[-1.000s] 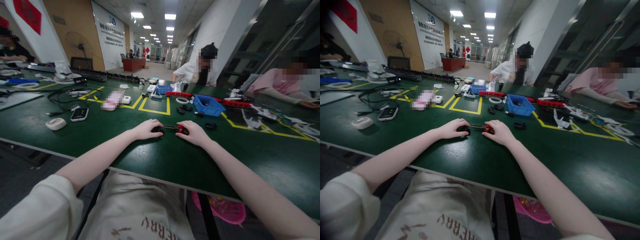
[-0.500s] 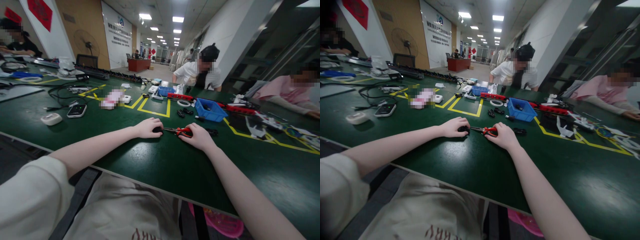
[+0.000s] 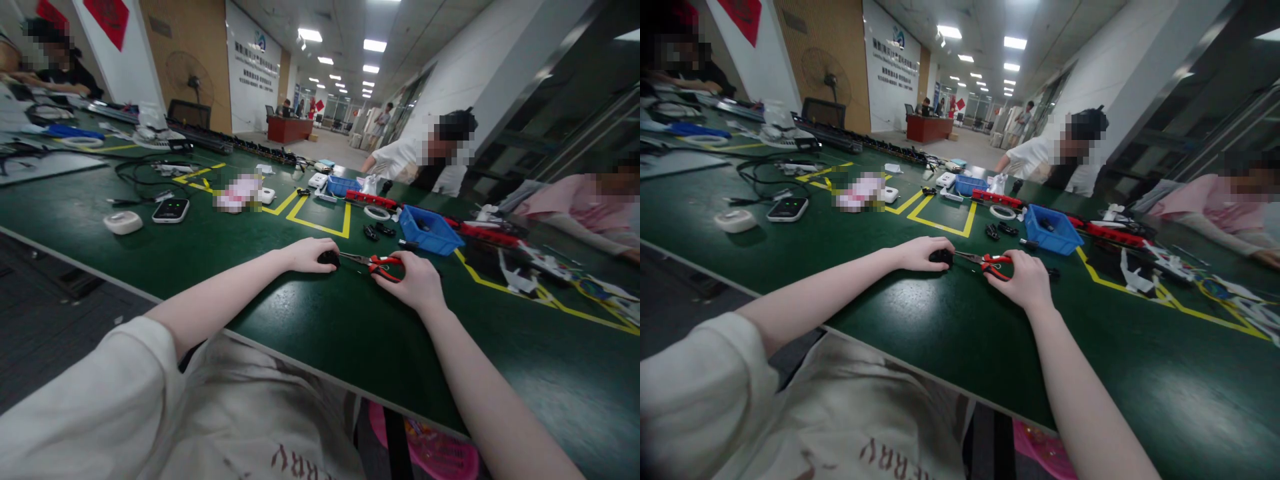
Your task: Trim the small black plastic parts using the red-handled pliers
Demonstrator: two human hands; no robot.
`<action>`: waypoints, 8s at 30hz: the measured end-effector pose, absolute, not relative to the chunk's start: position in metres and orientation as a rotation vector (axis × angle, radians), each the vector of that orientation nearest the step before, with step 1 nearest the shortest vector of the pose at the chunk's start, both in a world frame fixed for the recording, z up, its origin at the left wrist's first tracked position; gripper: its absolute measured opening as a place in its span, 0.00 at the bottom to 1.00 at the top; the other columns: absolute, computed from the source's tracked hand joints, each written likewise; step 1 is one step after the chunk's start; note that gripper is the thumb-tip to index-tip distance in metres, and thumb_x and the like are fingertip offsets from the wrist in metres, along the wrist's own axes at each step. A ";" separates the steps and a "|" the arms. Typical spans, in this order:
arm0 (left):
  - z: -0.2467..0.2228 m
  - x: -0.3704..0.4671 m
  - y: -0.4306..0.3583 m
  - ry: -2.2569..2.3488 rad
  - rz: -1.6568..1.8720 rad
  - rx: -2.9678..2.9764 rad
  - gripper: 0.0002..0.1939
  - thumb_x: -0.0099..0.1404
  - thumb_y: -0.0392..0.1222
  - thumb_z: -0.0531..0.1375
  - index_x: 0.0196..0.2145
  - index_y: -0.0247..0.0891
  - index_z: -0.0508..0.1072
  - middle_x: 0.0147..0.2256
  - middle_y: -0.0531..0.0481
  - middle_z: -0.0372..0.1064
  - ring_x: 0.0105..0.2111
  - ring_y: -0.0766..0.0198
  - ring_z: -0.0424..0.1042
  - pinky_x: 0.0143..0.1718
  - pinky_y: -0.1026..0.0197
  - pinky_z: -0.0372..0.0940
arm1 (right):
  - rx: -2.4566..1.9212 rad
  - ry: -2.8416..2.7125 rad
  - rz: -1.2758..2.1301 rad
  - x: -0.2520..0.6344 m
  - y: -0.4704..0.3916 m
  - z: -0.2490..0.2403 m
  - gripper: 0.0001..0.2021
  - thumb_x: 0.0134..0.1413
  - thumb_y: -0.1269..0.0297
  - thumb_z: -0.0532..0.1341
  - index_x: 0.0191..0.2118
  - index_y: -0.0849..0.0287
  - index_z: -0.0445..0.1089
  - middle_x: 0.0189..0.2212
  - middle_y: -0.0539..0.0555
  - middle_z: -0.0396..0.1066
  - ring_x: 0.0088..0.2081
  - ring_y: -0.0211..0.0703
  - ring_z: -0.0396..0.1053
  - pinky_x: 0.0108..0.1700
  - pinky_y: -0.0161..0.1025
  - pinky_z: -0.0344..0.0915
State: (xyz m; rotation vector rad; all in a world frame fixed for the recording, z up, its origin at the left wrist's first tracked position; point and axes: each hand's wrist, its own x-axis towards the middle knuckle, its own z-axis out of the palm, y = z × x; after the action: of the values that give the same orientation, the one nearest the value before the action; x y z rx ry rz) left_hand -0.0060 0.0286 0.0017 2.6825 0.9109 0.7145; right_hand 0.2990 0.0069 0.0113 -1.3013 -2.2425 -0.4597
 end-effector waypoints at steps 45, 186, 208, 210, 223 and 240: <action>0.006 -0.010 0.031 0.963 0.595 2.863 0.16 0.71 0.43 0.55 0.53 0.36 0.71 0.47 0.43 0.72 0.46 0.54 0.69 0.49 0.56 0.63 | -1.190 -2.236 -0.616 0.294 0.001 0.012 0.29 0.54 0.44 0.61 0.54 0.60 0.70 0.41 0.62 0.76 0.43 0.58 0.72 0.49 0.52 0.62; 0.001 -0.012 0.035 0.738 0.838 2.683 0.19 0.60 0.31 0.58 0.49 0.35 0.75 0.50 0.41 0.71 0.51 0.54 0.72 0.55 0.55 0.66 | -1.321 -2.317 -0.485 0.290 0.002 0.006 0.23 0.52 0.41 0.61 0.42 0.57 0.70 0.37 0.57 0.77 0.31 0.50 0.69 0.37 0.45 0.59; 0.003 -0.012 0.032 0.739 0.861 2.697 0.19 0.59 0.25 0.55 0.45 0.36 0.76 0.47 0.43 0.72 0.48 0.58 0.73 0.53 0.58 0.68 | -1.380 -2.347 -0.356 0.286 -0.004 0.012 0.21 0.52 0.40 0.60 0.39 0.54 0.69 0.32 0.56 0.76 0.30 0.51 0.69 0.33 0.44 0.58; 0.003 -0.012 0.033 0.730 0.860 2.689 0.18 0.59 0.25 0.55 0.44 0.35 0.76 0.46 0.43 0.72 0.47 0.58 0.74 0.52 0.58 0.68 | -1.375 -2.351 -0.347 0.286 -0.004 0.012 0.20 0.52 0.42 0.60 0.39 0.55 0.69 0.32 0.56 0.76 0.31 0.51 0.70 0.33 0.44 0.58; 0.004 -0.012 0.034 0.727 0.831 2.678 0.20 0.59 0.23 0.53 0.45 0.35 0.76 0.46 0.44 0.73 0.46 0.57 0.74 0.51 0.58 0.68 | -1.293 -2.355 -0.400 0.288 -0.004 0.014 0.22 0.52 0.43 0.62 0.42 0.56 0.70 0.36 0.56 0.77 0.33 0.51 0.72 0.37 0.46 0.61; 0.009 -0.010 0.024 0.732 0.793 2.629 0.12 0.67 0.41 0.60 0.47 0.35 0.74 0.46 0.43 0.72 0.46 0.57 0.73 0.50 0.57 0.67 | -1.124 -2.320 -0.566 0.292 -0.004 0.014 0.23 0.53 0.45 0.64 0.45 0.59 0.71 0.39 0.59 0.77 0.39 0.55 0.74 0.44 0.49 0.63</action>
State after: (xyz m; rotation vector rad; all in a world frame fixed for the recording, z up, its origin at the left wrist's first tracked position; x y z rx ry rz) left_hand -0.0097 0.0240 0.0088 2.6291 0.7319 0.7934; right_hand 0.2923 -0.0037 0.0141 -1.1245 -2.3201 -0.5662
